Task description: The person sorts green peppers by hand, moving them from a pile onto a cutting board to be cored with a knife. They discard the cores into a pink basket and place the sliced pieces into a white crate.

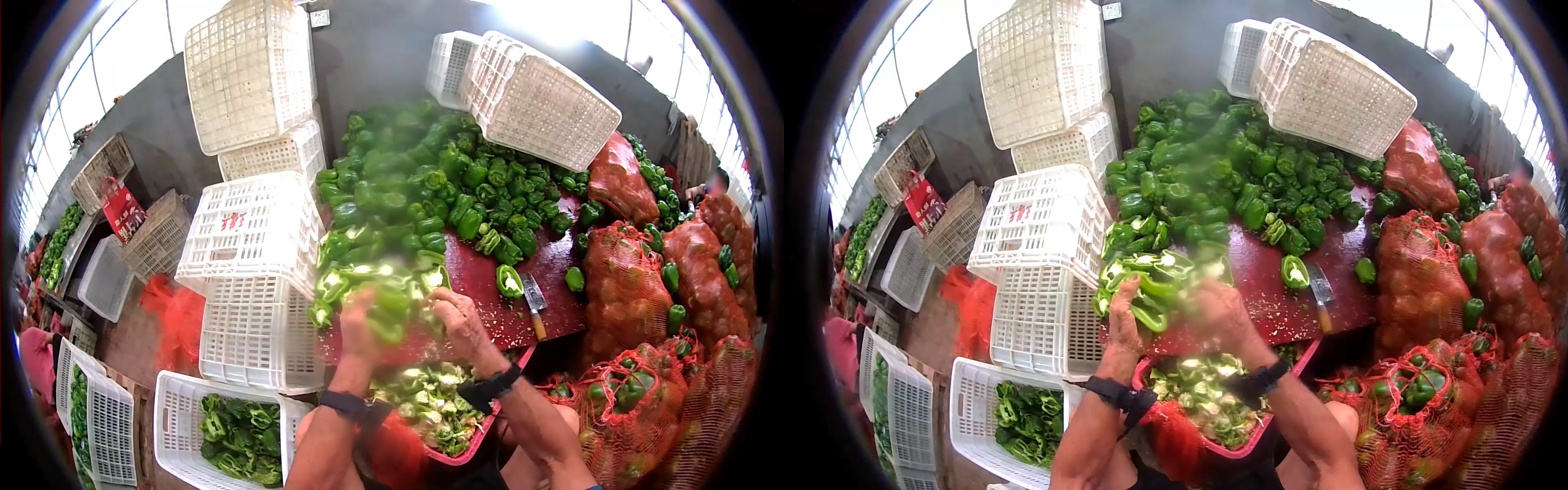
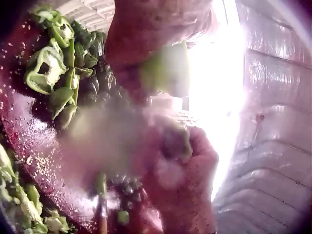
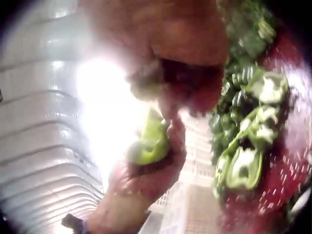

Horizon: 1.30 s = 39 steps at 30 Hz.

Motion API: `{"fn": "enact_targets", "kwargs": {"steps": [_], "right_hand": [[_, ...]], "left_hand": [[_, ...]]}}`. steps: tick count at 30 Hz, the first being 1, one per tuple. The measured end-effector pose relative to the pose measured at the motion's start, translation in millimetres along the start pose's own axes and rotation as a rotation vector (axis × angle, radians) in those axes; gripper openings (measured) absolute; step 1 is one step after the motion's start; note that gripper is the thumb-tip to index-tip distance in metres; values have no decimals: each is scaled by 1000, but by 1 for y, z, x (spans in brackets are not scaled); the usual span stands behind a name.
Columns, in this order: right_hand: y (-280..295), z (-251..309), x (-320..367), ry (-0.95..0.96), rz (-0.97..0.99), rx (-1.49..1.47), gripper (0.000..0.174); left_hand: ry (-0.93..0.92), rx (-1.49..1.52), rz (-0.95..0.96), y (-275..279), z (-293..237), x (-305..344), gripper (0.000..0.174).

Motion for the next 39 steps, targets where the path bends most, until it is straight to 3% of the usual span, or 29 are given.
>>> {"fn": "enact_targets", "kwargs": {"steps": [2,5,7,8,11,12,15,16,17,18,19,21,23,24,25,27,28,29,30,31,33,35,37,38,39], "right_hand": [[17,-3,-2,-45,211,317,37],[15,-1,-3,-85,273,165,25],[2,7,2,314,82,133,50],[-6,10,3,481,-21,150,61],[-23,-9,4,413,-48,-89,70],[-23,-20,1,253,15,-310,70],[-3,16,6,-278,103,-855,61],[-2,8,3,-127,-108,-531,53],[-3,-5,-3,29,-308,-203,45],[-3,-24,-9,177,-525,195,48],[-5,-51,-12,142,-537,353,50],[-15,-109,-2,82,-558,668,55],[-25,-173,17,-34,-337,1079,59],[-22,-176,12,-45,-333,993,55],[-22,-178,11,-64,-318,910,52],[-17,-189,3,44,-369,753,42],[-21,-154,1,-21,-393,553,35],[-28,-151,-7,-105,-380,344,32],[-39,-99,-7,-263,-261,181,26],[-66,-106,-15,-224,-72,-643,27],[-113,-73,-19,-255,6,-420,31],[-140,-27,-19,-264,33,-177,34],[-179,12,-28,-234,374,-392,39],[-201,25,-27,-98,495,-477,40],[-215,36,-25,-206,631,-593,41]], "left_hand": [[-7,106,32,2,-6,0,31],[40,204,146,-10,-13,4,37],[25,151,204,-26,-15,16,40],[-73,18,309,-20,-1,11,42],[-61,-343,270,-36,-12,24,42],[-81,-388,261,-38,-14,23,45],[-175,-535,198,-32,-15,15,57],[-227,-591,155,-24,-13,10,64],[-305,-673,124,-1,-2,-3,60],[-415,-745,152,11,3,-7,50],[-527,-818,170,16,1,-10,40],[-487,-777,137,21,-2,-9,32],[-462,-821,124,29,2,-14,25],[-420,-828,112,29,-1,-14,21],[-260,-744,69,15,-16,-2,22],[-379,-917,90,1,-26,8,21],[-391,-1084,121,-9,-37,16,19],[-443,-989,201,-8,-27,15,20],[-486,-890,284,-11,-21,16,22],[-699,-854,336,-15,-16,20,24],[-646,-665,389,-34,-21,35,26],[-819,-596,441,-45,-23,43,32],[-808,-512,500,-52,-41,54,37],[-889,-520,490,-51,-44,55,37],[-971,-517,482,-52,-47,56,37]]}}
Point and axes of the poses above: each hand's wrist, its own x-axis away from the middle knuckle, its own y-axis out of the back of the hand, z = x × y, the point moved 1 cm from there along -x, towards the middle knuckle, and after that the axes turned 10 degrees about -y, right-handed, at the moved point
